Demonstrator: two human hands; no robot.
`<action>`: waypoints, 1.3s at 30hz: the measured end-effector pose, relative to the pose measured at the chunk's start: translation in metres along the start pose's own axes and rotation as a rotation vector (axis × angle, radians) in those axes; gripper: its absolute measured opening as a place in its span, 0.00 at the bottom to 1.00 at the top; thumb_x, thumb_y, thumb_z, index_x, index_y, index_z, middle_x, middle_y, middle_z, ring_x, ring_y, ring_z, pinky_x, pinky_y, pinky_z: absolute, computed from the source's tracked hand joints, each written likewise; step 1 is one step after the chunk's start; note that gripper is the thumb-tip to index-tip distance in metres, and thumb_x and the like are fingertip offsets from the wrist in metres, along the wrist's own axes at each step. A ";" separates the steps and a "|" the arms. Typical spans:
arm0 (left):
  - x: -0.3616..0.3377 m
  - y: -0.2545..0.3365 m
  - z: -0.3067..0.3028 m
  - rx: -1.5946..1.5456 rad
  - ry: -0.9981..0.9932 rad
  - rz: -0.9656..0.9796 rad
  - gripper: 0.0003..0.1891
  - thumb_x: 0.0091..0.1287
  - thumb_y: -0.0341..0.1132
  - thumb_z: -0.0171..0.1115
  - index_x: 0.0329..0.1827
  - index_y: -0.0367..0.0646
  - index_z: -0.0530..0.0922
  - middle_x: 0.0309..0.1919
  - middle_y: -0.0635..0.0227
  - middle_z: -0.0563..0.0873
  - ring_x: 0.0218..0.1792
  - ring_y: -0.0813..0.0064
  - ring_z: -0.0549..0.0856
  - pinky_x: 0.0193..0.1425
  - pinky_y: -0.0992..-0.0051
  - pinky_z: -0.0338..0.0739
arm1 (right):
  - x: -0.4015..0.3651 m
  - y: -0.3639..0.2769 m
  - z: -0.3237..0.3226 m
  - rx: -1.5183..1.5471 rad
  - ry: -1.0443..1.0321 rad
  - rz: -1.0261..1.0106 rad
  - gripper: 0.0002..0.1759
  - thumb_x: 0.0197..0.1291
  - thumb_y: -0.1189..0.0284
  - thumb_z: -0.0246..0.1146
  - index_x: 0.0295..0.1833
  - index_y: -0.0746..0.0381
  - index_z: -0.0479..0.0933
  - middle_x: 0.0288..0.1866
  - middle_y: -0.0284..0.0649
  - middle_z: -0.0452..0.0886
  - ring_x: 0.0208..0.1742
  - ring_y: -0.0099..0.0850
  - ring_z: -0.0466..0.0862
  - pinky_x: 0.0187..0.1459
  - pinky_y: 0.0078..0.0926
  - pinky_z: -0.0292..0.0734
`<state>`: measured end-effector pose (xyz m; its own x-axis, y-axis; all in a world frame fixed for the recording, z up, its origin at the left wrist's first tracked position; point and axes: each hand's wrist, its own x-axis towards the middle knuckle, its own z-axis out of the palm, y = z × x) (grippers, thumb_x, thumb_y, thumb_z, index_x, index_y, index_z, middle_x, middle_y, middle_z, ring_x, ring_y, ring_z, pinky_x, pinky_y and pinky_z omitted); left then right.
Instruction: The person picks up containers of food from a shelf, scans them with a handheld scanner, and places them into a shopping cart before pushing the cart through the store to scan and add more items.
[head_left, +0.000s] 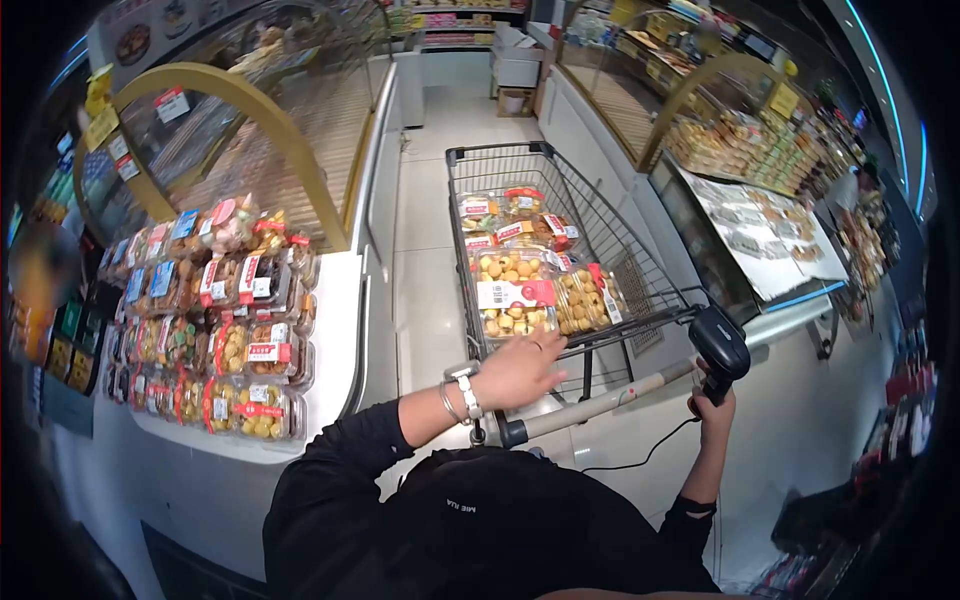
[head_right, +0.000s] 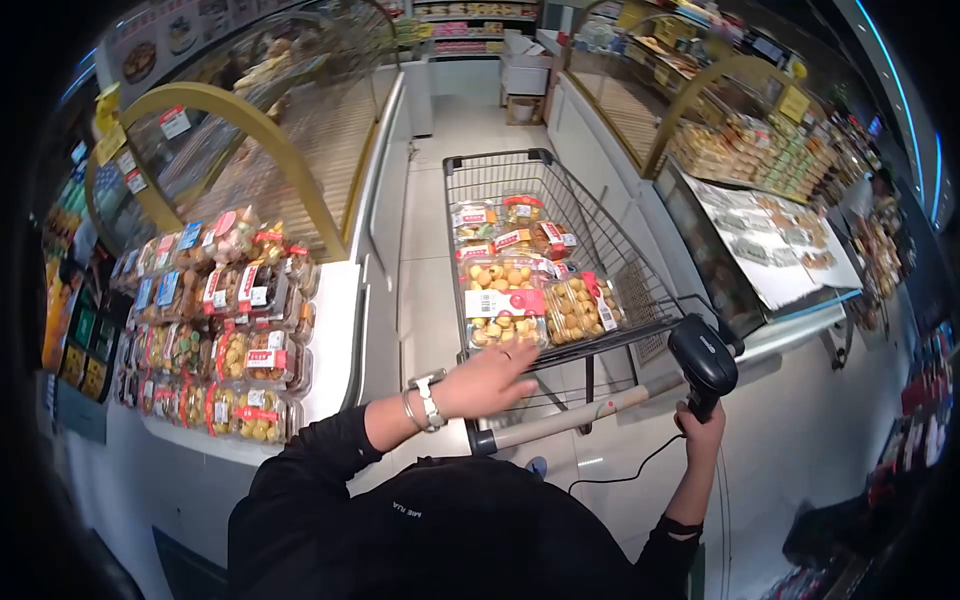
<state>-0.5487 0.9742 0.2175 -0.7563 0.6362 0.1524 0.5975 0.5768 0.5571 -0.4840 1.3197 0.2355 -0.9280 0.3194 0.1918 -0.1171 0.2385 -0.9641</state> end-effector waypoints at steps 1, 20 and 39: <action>-0.008 0.024 0.017 0.052 0.042 -0.001 0.28 0.68 0.49 0.46 0.66 0.39 0.61 0.60 0.45 0.70 0.59 0.50 0.71 0.61 0.58 0.66 | 0.032 0.019 -0.009 -0.013 -0.061 0.040 0.19 0.45 0.81 0.62 0.46 0.64 0.71 0.30 0.34 0.74 0.20 0.18 0.71 0.21 0.15 0.65; 0.098 -0.035 -0.041 0.483 -0.004 -0.463 0.21 0.53 0.57 0.61 0.35 0.49 0.78 0.18 0.62 0.81 0.25 0.58 0.83 0.28 0.62 0.76 | 0.259 0.025 0.065 -0.550 -0.609 -0.467 0.23 0.34 0.64 0.69 0.40 0.62 0.78 0.32 0.41 0.73 0.42 0.41 0.71 0.53 0.37 0.61; 0.232 -0.296 -0.185 0.540 0.035 -0.553 0.17 0.46 0.49 0.62 0.31 0.48 0.84 0.25 0.60 0.84 0.31 0.58 0.84 0.37 0.63 0.79 | 0.448 0.025 0.278 -0.764 -0.759 -0.652 0.25 0.34 0.57 0.70 0.41 0.60 0.82 0.53 0.34 0.76 0.53 0.37 0.70 0.58 0.36 0.55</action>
<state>-0.9502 0.8565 0.2391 -0.9852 0.1713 -0.0010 0.1705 0.9816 0.0859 -1.0009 1.2137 0.2461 -0.7737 -0.6035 0.1929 -0.6304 0.7029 -0.3295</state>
